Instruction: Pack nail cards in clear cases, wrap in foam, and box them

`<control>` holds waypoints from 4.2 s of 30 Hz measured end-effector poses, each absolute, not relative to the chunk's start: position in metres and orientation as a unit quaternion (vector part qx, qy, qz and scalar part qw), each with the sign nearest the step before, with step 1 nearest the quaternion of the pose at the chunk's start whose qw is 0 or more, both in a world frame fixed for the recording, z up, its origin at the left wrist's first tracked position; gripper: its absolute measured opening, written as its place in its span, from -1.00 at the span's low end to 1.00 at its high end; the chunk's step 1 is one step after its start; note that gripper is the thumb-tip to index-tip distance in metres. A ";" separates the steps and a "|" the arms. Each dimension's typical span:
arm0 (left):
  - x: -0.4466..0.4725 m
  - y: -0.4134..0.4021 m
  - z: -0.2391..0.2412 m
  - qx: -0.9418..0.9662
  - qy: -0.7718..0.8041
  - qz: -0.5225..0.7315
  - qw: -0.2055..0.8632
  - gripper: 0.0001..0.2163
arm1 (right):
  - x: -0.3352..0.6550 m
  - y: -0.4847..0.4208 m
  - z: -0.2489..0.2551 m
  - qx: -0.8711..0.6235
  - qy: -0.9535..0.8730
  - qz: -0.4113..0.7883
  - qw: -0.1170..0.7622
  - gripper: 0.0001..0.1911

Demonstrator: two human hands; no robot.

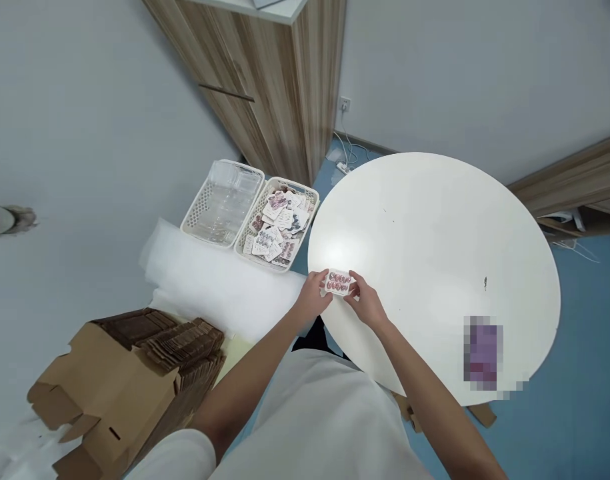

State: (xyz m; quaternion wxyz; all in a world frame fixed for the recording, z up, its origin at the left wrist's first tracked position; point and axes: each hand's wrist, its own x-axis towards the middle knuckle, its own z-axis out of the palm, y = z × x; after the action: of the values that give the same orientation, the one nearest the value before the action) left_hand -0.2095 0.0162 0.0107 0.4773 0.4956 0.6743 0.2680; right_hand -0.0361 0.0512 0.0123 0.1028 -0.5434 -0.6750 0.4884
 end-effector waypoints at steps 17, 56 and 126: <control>-0.235 0.081 -0.029 0.538 0.698 0.173 0.441 -0.38 | -0.093 0.104 -0.033 -0.621 -0.656 0.425 0.064 -0.31; -0.201 -0.073 0.029 0.563 0.626 0.106 0.529 -0.54 | 0.032 -0.029 0.010 -0.587 -0.491 0.614 0.194 -0.49; -0.583 0.048 0.011 0.458 0.844 0.107 0.257 -0.45 | -0.432 0.110 -0.019 -0.475 -0.585 0.657 0.031 -0.47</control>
State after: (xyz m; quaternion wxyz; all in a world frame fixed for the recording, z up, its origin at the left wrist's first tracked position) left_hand -0.5827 0.0481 0.0111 0.2568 0.4582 0.8442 0.1072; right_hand -0.4316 0.1100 -0.0193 0.0312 -0.4748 -0.5850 0.6567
